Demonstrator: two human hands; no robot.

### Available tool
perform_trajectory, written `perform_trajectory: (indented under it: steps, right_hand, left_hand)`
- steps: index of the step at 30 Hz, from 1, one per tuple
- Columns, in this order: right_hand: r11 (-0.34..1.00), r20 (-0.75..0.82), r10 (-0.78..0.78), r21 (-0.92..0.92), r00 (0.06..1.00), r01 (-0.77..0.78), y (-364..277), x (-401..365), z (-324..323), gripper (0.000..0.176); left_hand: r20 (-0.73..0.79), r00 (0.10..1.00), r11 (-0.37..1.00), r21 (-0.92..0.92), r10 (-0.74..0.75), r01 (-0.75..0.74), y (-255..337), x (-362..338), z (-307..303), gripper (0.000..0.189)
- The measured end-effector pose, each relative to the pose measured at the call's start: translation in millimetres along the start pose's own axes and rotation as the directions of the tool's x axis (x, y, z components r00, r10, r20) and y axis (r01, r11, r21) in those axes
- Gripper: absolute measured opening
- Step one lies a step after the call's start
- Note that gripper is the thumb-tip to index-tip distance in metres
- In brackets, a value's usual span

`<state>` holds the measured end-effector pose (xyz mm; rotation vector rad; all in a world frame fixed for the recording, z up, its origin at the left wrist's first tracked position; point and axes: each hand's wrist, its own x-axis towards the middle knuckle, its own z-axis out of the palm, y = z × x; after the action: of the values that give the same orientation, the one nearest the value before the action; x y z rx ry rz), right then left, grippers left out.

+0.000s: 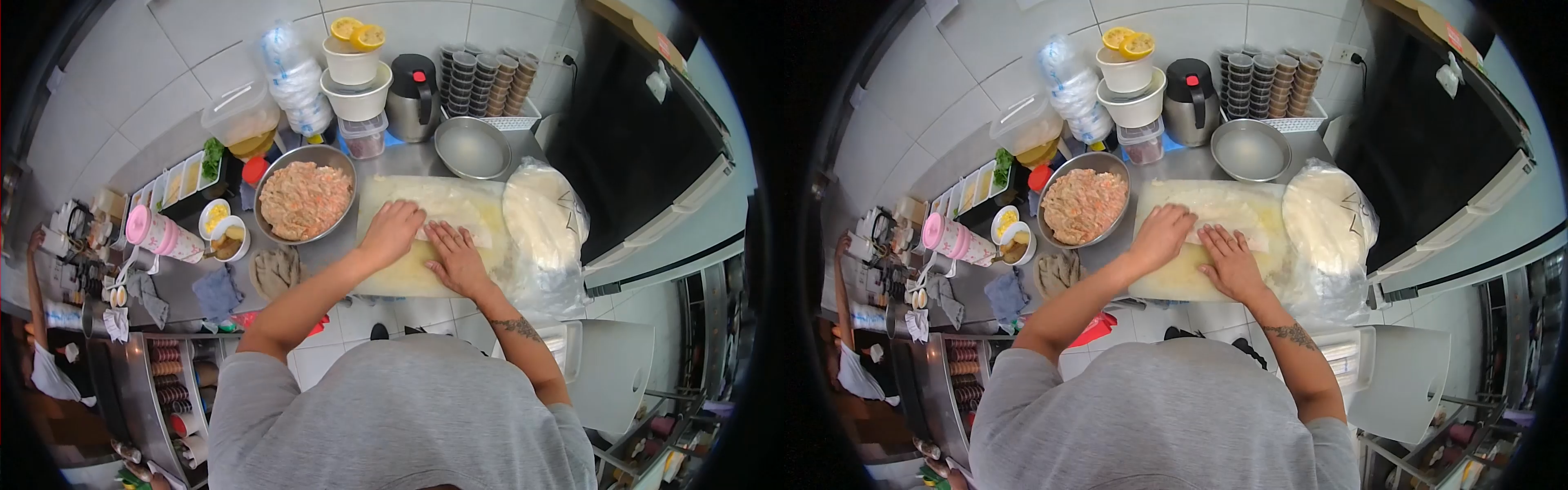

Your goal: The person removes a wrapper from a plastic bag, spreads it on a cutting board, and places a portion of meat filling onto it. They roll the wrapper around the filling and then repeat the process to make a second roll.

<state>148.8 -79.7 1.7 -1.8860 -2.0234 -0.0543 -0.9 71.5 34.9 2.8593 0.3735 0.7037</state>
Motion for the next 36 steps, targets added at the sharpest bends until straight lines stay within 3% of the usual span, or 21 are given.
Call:
perform_trajectory:
  steps: [4,7,10,14,17,19,22,25,28,31,34,36]
  right_hand:
    - [0.993,0.089,0.042,0.109,0.995,-0.051,-3,8,-13,0.06]
    - [0.983,-0.005,0.079,0.169,0.997,-0.077,-6,18,-2,0.055]
    - [0.984,-0.087,0.07,0.168,0.994,-0.055,-8,19,13,0.052]
    - [0.972,-0.167,0.084,0.23,0.982,-0.044,3,9,-2,0.05]
    - [0.981,-0.236,0.147,0.163,0.961,-0.11,18,-7,-14,0.049]
    - [0.981,-0.152,0.125,0.166,0.98,-0.1,19,-12,-14,0.049]
    - [0.981,-0.096,0.123,0.159,0.988,-0.107,20,-10,-16,0.049]
    - [0.99,-0.148,0.105,0.11,0.983,-0.09,20,-8,-19,0.048]
    - [0.983,-0.195,0.106,0.172,0.975,-0.072,10,-4,-23,0.048]
    - [0.981,-0.148,0.095,0.181,0.984,-0.068,7,-4,-16,0.05]
    - [0.983,-0.105,0.09,0.168,0.99,-0.072,10,-4,-12,0.051]
    - [0.983,-0.094,0.087,0.17,0.992,-0.07,12,-3,-14,0.051]
  left_hand:
    - [0.059,0.997,0.998,0.043,-0.041,0.039,-5,-38,7,0.035]
    - [-0.118,0.993,0.999,0.012,-0.028,0.029,5,-29,8,0.031]
    - [0.051,0.998,0.999,-0.023,-0.032,0.034,5,-29,19,0.03]
    - [0.096,0.988,0.992,-0.035,-0.121,0.125,-13,-38,14,0.03]
    - [0.12,0.97,0.975,-0.041,-0.212,0.218,-33,-34,9,0.029]
    - [0.216,0.953,0.972,-0.056,-0.211,0.228,-45,-21,14,0.031]
    - [-0.005,0.978,0.965,-0.163,-0.21,0.207,-53,4,23,0.035]
    - [-0.057,0.95,0.947,-0.118,-0.307,0.299,-52,9,15,0.036]
    - [0.114,0.937,0.928,-0.142,-0.33,0.344,-40,3,0,0.045]
    - [0.208,0.958,0.969,-0.112,-0.196,0.222,-47,-7,14,0.047]
    - [-0.053,0.888,0.889,-0.004,-0.457,0.457,-60,-5,28,0.042]
    - [-0.136,0.89,0.9,-0.08,-0.436,0.429,-53,-3,26,0.04]
